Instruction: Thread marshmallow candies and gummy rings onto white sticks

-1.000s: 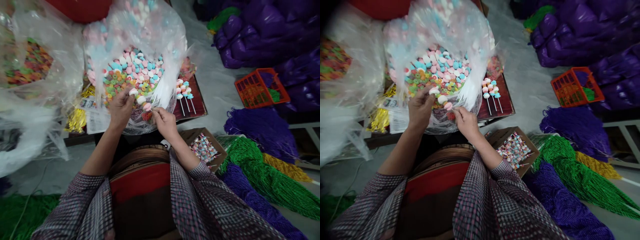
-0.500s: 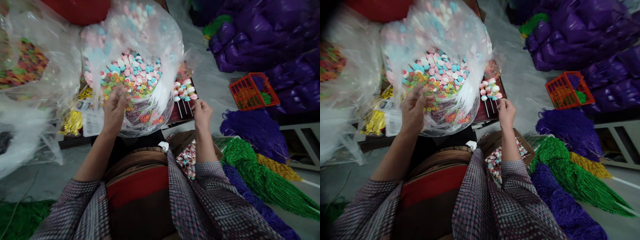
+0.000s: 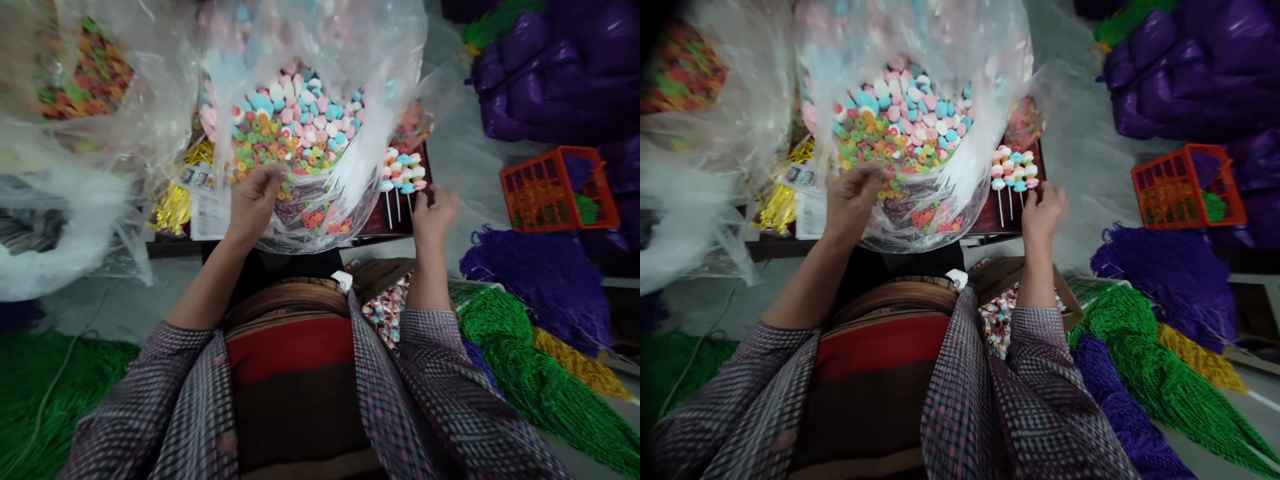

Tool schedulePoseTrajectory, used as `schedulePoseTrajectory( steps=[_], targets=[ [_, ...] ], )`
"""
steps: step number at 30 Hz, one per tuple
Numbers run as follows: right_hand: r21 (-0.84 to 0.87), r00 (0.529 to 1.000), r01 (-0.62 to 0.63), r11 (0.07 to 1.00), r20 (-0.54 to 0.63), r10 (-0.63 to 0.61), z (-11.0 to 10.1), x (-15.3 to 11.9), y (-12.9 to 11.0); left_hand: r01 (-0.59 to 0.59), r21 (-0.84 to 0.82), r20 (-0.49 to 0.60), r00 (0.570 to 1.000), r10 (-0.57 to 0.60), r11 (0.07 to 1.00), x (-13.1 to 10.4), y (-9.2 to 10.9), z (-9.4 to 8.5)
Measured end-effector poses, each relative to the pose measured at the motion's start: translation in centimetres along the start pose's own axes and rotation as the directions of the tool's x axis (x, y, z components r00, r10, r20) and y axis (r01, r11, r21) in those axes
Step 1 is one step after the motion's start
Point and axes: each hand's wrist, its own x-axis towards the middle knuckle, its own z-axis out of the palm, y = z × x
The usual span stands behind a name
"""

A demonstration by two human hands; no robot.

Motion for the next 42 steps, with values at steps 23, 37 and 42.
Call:
schedulePoseTrajectory(
  steps=[23,37,42],
  targets=[
    [0.328,0.574,0.65,0.685,0.379,-0.726,4.9,1.0,-12.0,-0.335,0.509,0.512,0.858,0.035,0.793,-2.0,0.3,1.5],
    [0.515,0.605,0.54,0.666,0.312,-0.732,2.3,-0.1,-12.3,-0.301,0.506,0.502,0.865,0.008,0.808,-2.1,2.3,2.7],
    [0.604,0.813,0.355,0.714,0.179,-0.555,0.6,-1.3,-13.1,-0.244,0.56,0.401,0.916,-0.002,0.792,-1.8,1.5,1.3]
  ],
)
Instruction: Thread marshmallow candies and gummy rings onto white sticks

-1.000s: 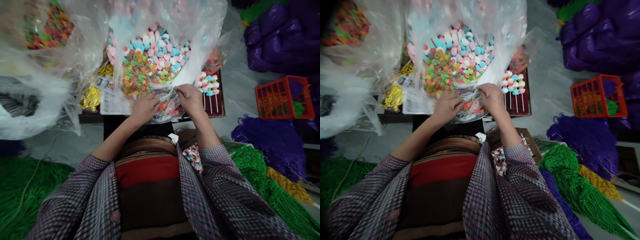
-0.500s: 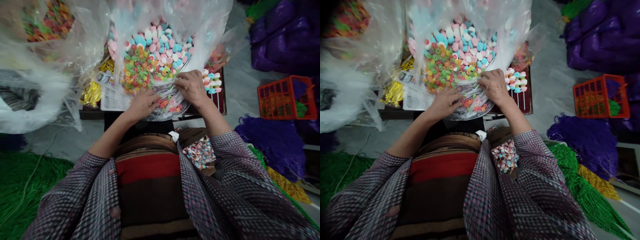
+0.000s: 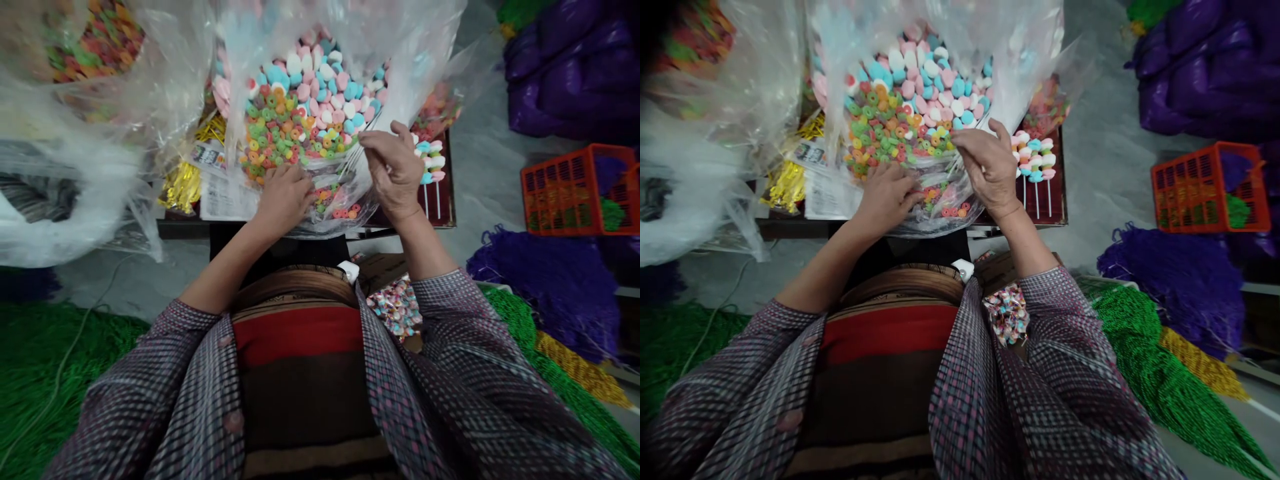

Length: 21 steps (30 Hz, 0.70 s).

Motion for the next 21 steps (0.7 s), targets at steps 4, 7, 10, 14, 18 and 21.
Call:
schedulePoseTrajectory(
  steps=[4,7,10,14,18,21],
  targets=[
    [0.222,0.906,0.188,0.957,-0.416,-0.082,-0.2,1.1,-2.4,0.043,0.057,-0.018,0.999,-0.042,0.997,-0.2,-0.3,-1.0],
    [0.436,0.771,0.45,0.78,-0.63,-0.093,-0.9,3.2,-2.4,0.038,0.093,-0.029,0.999,-0.035,0.995,0.3,0.1,-1.7],
    [0.465,0.75,0.46,0.756,-0.66,-0.05,-1.4,4.6,-1.2,0.014,0.107,-0.054,0.999,-0.008,0.994,1.6,0.5,-2.1],
    [0.451,0.81,0.237,0.861,-0.581,0.081,0.4,3.2,-0.4,-0.004,0.142,-0.027,1.0,0.008,0.99,4.7,0.8,-2.4],
    [0.482,0.898,-0.041,0.875,-0.366,0.243,3.7,0.2,-0.5,0.026,0.216,-0.017,1.0,-0.023,0.976,9.1,0.6,-2.3],
    [0.514,0.888,-0.081,0.854,-0.352,0.296,4.5,-0.7,-0.2,0.031,0.273,0.035,0.998,-0.043,0.961,12.3,0.3,-2.0]
  ],
)
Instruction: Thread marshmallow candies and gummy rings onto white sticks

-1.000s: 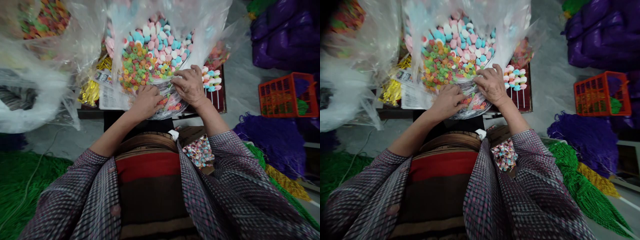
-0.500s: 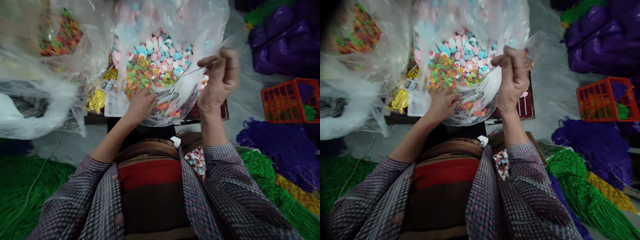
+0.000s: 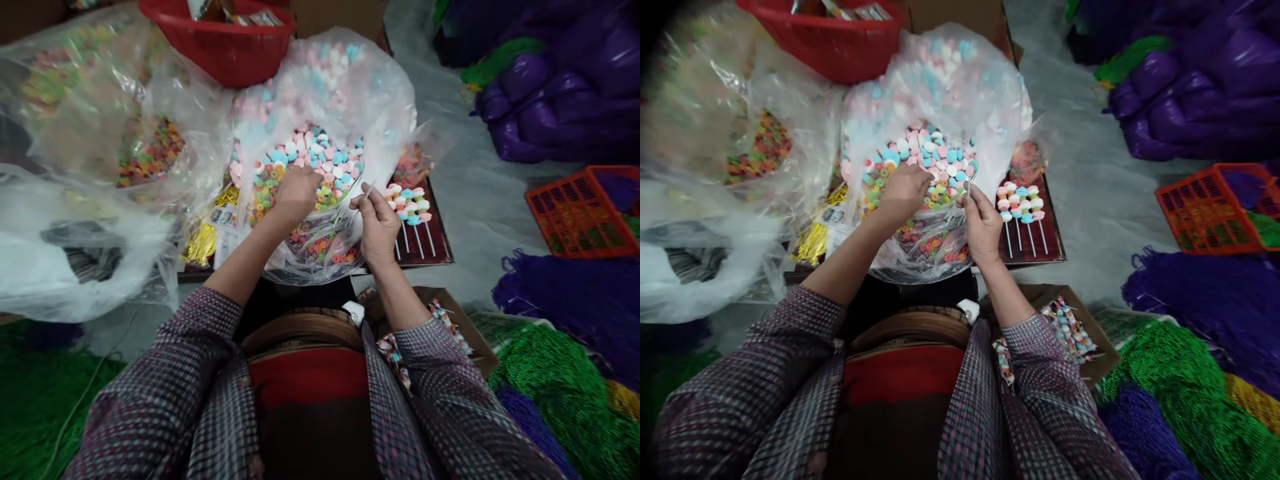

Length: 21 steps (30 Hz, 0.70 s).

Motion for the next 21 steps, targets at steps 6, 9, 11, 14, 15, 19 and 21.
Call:
schedulePoseTrajectory(
  steps=[6,9,11,14,15,19,21],
  targets=[
    [0.057,0.987,0.005,0.998,-0.161,0.004,-1.5,0.9,-1.8,-0.004,0.045,0.079,0.997,0.0,0.999,3.5,0.9,0.4],
    [0.07,0.989,-0.04,0.997,-0.137,0.049,-2.2,1.4,-2.7,0.011,0.068,0.109,0.994,-0.018,0.998,4.4,1.7,0.5],
    [-0.005,0.995,-0.047,0.999,-0.092,0.046,-2.2,2.5,-2.9,0.024,0.085,0.137,0.99,-0.035,0.996,4.7,2.0,0.6],
    [-0.291,0.998,0.024,0.956,0.064,-0.006,-1.2,5.4,-2.7,0.012,0.069,0.115,0.993,-0.019,0.998,4.5,2.0,0.6],
    [-0.415,0.991,0.056,0.908,0.135,0.001,-0.5,6.6,-2.7,0.015,0.05,0.093,0.995,-0.019,0.999,4.1,1.9,0.5],
    [-0.786,0.93,0.123,0.606,0.305,0.207,2.7,9.7,-2.4,0.152,-0.235,-0.039,0.985,-0.165,0.96,1.7,1.3,0.3],
    [-0.847,0.9,0.178,0.501,0.346,0.265,4.1,10.1,-1.9,0.218,-0.575,-0.05,0.952,-0.301,0.788,0.1,1.0,0.2]
  ],
)
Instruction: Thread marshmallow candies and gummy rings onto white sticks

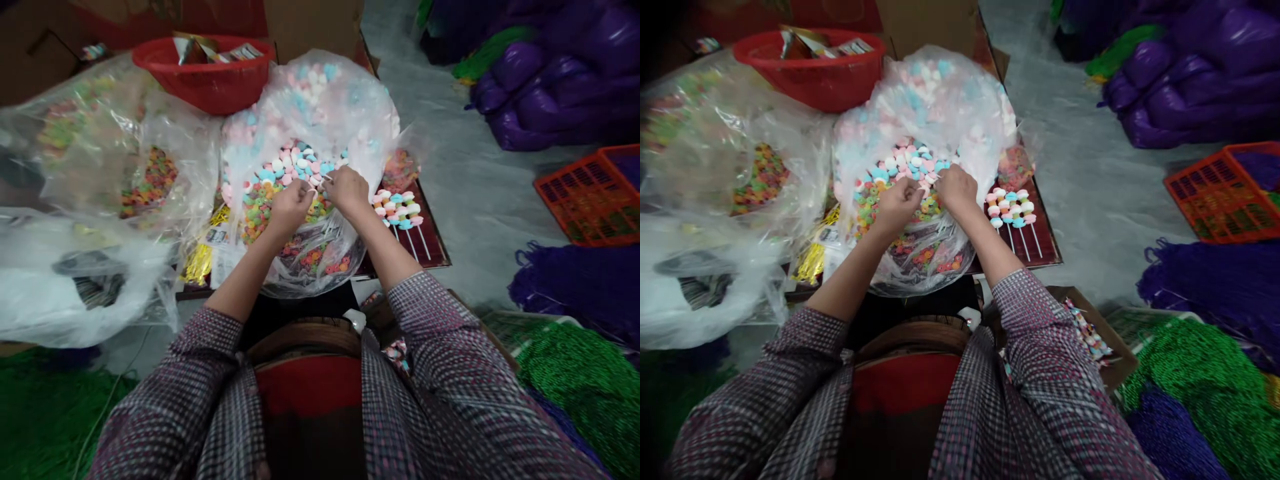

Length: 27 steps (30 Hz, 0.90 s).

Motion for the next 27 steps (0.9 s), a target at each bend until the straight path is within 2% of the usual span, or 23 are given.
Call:
schedulePoseTrajectory(
  steps=[1,3,5,7,9,11,13,16,19,23,27],
  targets=[
    [-0.044,1.0,0.013,0.999,0.022,-0.012,0.5,0.3,-0.3,0.071,-0.219,-0.006,0.997,-0.074,0.973,-0.7,-0.2,-0.3],
    [-0.093,0.998,0.042,0.995,0.041,-0.038,1.3,0.8,-0.5,0.193,-0.579,0.057,0.979,-0.197,0.792,-2.2,-0.7,-0.7],
    [-0.096,0.999,0.045,0.994,0.035,-0.042,1.6,1.1,-0.3,0.251,-0.754,0.127,0.962,-0.241,0.607,-3.6,-1.3,-1.1],
    [-0.044,1.0,0.027,0.999,-0.009,-0.027,1.3,1.0,-0.1,0.252,-0.816,0.148,0.961,-0.233,0.52,-4.9,-1.9,-1.3],
    [0.081,0.997,0.058,0.995,-0.065,-0.053,0.3,0.1,-0.1,0.226,-0.837,0.13,0.967,-0.22,0.499,-5.8,-2.5,-1.4],
    [0.289,0.987,0.153,0.945,-0.083,-0.135,-0.8,-1.5,-0.5,0.192,-0.844,0.09,0.972,-0.219,0.501,-6.3,-3.0,-1.2],
    [0.534,0.973,0.206,0.82,-0.026,-0.227,-1.5,-3.6,-1.1,0.163,-0.847,0.056,0.974,-0.221,0.505,-6.5,-3.3,-0.9],
    [0.764,0.964,0.128,0.633,0.054,-0.261,-1.3,-6.5,-1.9,0.132,-0.858,0.037,0.98,-0.197,0.497,-6.9,-3.1,-0.5],
    [0.829,0.982,0.08,0.554,0.031,-0.188,-0.2,-8.0,-2.0,0.122,-0.873,0.052,0.986,-0.159,0.473,-7.8,-2.5,-0.5],
    [0.845,0.99,0.066,0.53,0.011,-0.141,0.8,-8.9,-1.8,0.136,-0.861,0.089,0.989,-0.117,0.491,-9.1,-2.2,-1.0],
    [0.853,0.988,0.061,0.518,0.02,-0.15,0.7,-10.2,-2.0,0.144,-0.852,0.097,0.988,-0.118,0.503,-9.8,-2.5,-1.2]
  ],
)
